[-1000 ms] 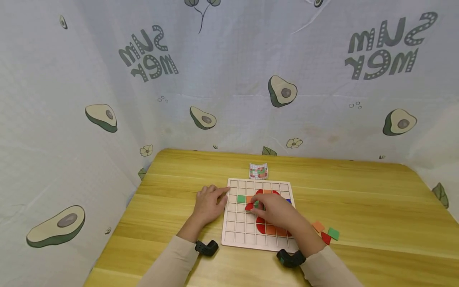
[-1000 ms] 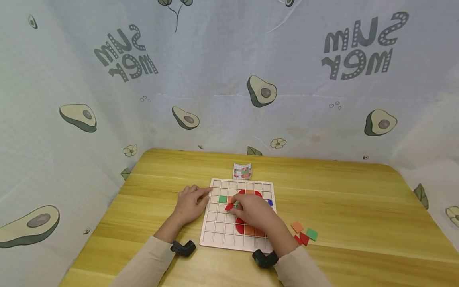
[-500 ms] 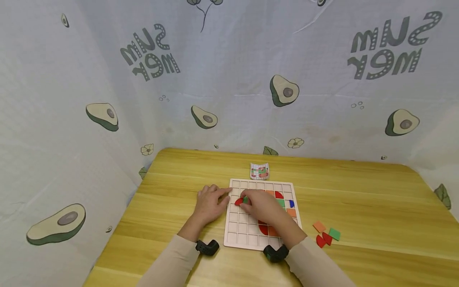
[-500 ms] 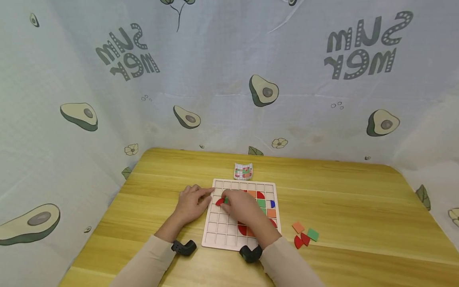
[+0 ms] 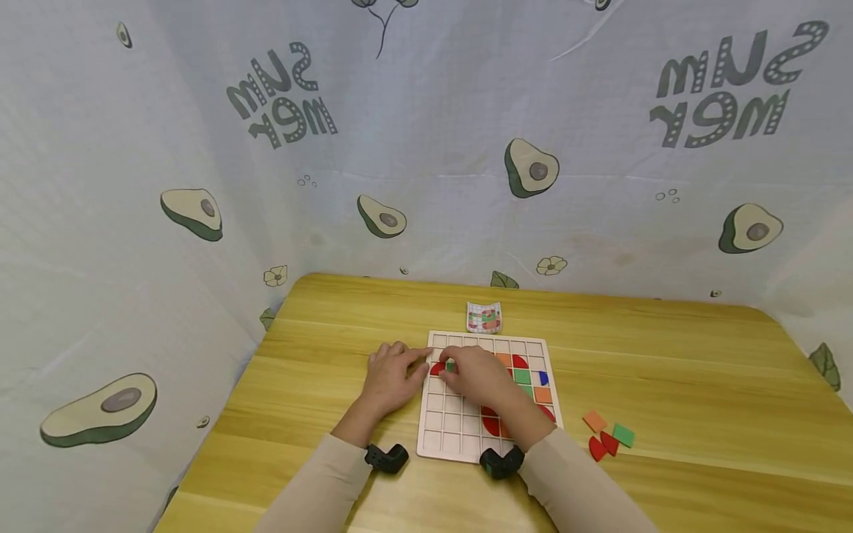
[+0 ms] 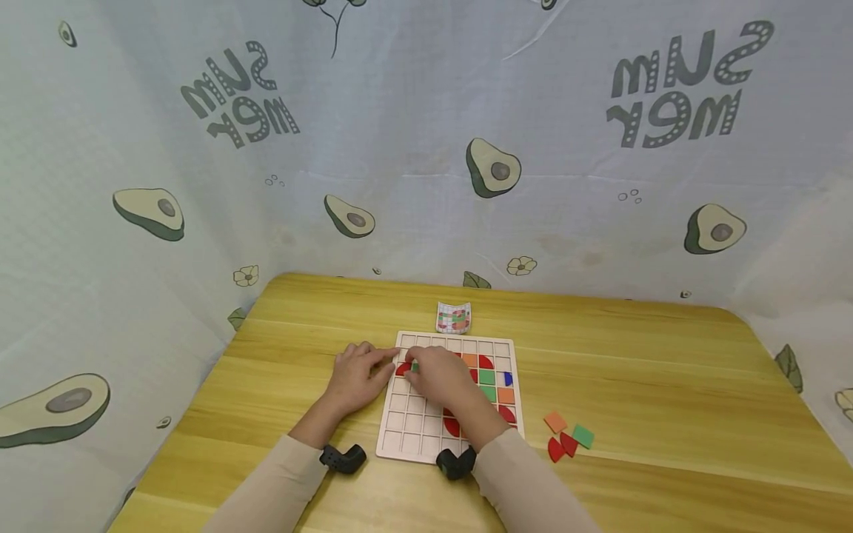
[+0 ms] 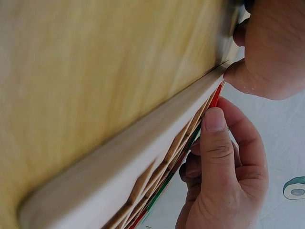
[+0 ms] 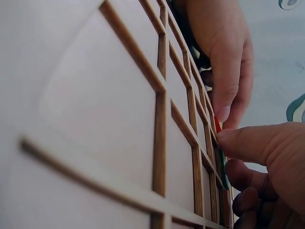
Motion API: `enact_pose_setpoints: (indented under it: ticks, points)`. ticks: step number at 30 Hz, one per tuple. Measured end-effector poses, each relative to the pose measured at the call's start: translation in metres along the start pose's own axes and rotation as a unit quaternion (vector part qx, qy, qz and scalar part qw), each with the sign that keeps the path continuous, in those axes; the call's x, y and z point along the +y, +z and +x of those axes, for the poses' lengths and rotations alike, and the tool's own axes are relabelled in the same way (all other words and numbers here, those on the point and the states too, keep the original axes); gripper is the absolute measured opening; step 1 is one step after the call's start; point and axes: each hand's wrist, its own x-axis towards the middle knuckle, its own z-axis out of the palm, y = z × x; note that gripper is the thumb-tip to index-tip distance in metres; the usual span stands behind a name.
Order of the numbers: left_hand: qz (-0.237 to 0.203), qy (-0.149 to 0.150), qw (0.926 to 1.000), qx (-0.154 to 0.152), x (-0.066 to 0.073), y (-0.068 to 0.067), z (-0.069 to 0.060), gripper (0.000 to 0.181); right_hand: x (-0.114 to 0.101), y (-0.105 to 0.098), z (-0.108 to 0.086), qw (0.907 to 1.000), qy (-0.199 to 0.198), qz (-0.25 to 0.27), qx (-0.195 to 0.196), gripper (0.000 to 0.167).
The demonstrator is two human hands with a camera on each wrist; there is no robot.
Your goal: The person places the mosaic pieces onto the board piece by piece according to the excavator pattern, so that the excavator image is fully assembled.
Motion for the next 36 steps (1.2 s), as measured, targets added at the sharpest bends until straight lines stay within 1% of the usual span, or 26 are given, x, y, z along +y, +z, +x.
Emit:
enact_pose_setpoints:
  ticks: [7,13,15,20,24,29,32,36]
  points:
    - [0.004,-0.003,1.0,0.001,0.002,0.0,0.001,0.033,0.003,-0.007,-0.004,0.9999,-0.002,0.011,-0.003,0.027]
    - [0.003,-0.005,1.0,0.002,0.003,-0.001,0.002,0.033,0.013,-0.02,-0.016,0.9993,0.006,0.037,0.008,0.028]
    - [0.003,-0.005,1.0,0.004,0.004,-0.002,0.001,0.033,0.019,-0.024,-0.022,0.9992,0.002,0.039,0.013,0.028]
    - [0.004,-0.006,1.0,0.005,0.003,-0.001,0.001,0.033,0.038,-0.036,-0.04,0.999,-0.004,0.037,0.024,0.027]
    - [0.001,-0.008,1.0,0.001,0.003,-0.001,0.001,0.034,0.055,-0.047,-0.059,0.9987,0.002,0.046,0.024,0.027]
    - [-0.001,-0.01,0.9999,-0.003,0.003,-0.001,0.0,0.034,0.081,-0.056,-0.081,0.998,0.034,0.05,0.018,0.027]
    - [-0.002,-0.014,0.9999,-0.003,0.003,0.0,0.0,0.034,0.096,-0.06,-0.092,0.9963,0.061,0.06,0.006,0.032]
    - [-0.007,-0.015,0.9999,-0.002,0.003,0.0,0.0,0.034,0.113,-0.068,-0.108,0.9949,0.074,0.068,-0.001,0.031]
